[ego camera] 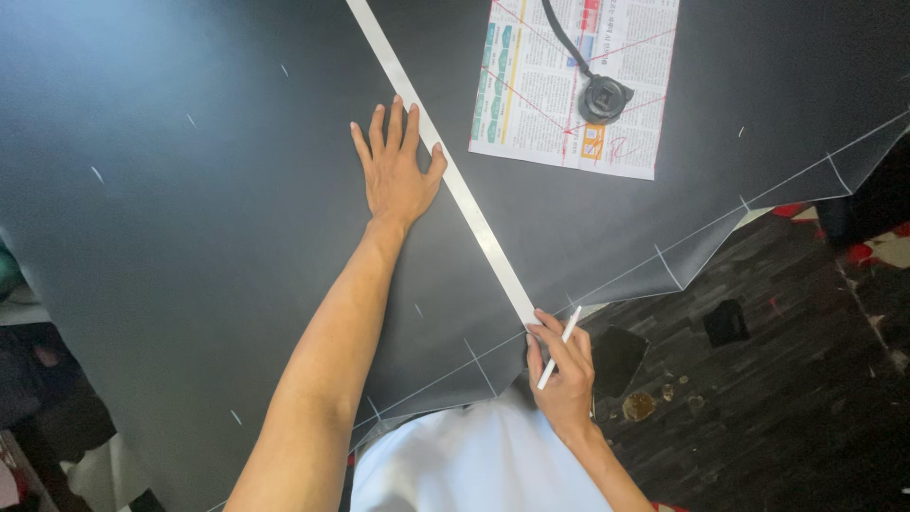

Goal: The person uses a measuring tape and a white marker to draw straight lines on a large dark sheet of material laid on a table. They reference a printed pattern sheet, measure intervals, and draw both horizontal and vertical lines across the surface.

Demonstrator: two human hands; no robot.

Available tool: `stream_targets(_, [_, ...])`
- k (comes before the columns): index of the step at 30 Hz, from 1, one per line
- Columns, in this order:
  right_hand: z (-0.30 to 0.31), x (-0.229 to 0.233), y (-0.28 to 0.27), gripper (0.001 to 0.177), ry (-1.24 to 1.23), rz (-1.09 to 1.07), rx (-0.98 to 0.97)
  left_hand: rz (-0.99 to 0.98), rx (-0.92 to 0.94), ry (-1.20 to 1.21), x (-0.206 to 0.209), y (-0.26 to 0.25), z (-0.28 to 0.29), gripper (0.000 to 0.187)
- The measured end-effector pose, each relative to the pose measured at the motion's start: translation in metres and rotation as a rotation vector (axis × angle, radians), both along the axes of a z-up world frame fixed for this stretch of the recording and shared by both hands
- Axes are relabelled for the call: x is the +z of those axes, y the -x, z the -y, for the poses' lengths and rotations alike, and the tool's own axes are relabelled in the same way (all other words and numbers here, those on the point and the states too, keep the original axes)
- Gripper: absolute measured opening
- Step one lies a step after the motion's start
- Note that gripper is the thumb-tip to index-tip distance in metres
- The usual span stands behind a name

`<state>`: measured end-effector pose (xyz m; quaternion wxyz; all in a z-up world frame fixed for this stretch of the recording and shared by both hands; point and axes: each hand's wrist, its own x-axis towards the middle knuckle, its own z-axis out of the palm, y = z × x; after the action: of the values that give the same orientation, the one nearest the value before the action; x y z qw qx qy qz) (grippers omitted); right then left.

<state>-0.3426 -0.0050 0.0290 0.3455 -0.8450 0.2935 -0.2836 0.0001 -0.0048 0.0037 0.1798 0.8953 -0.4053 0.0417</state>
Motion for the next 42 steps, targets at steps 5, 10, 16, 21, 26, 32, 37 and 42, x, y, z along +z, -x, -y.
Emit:
stream_targets(5, [0.000,0.000,0.000,0.025,0.007,-0.009,-0.005,-0.017,0.001,0.020,-0.001,0.000,-0.001,0.066])
stream_targets(10, [0.000,-0.001,0.000,0.025,-0.008,-0.004,-0.008,-0.012,-0.002,0.028,-0.001,-0.001,-0.001,0.066])
stream_targets(16, [0.001,-0.002,0.000,0.024,0.011,-0.003,0.000,-0.001,-0.002,0.044,-0.002,0.000,-0.001,0.066])
stream_targets(21, [0.000,-0.002,0.000,0.023,0.005,-0.009,-0.008,-0.012,0.000,0.048,-0.002,-0.001,-0.001,0.066])
stream_targets(26, [0.002,-0.004,0.001,0.024,0.010,-0.012,0.000,0.010,0.001,0.029,-0.003,-0.001,0.001,0.067])
stream_targets(32, [0.001,-0.003,0.001,0.024,-0.005,-0.011,0.000,0.008,-0.003,0.024,-0.007,-0.002,0.000,0.068])
stream_targets(37, [0.001,-0.001,0.000,0.023,0.008,0.000,-0.011,0.083,-0.048,0.034,-0.021,-0.004,0.000,0.068])
stream_targets(42, [0.001,-0.002,0.000,0.022,0.001,-0.002,-0.016,0.180,-0.081,-0.121,-0.023,-0.009,0.002,0.074])
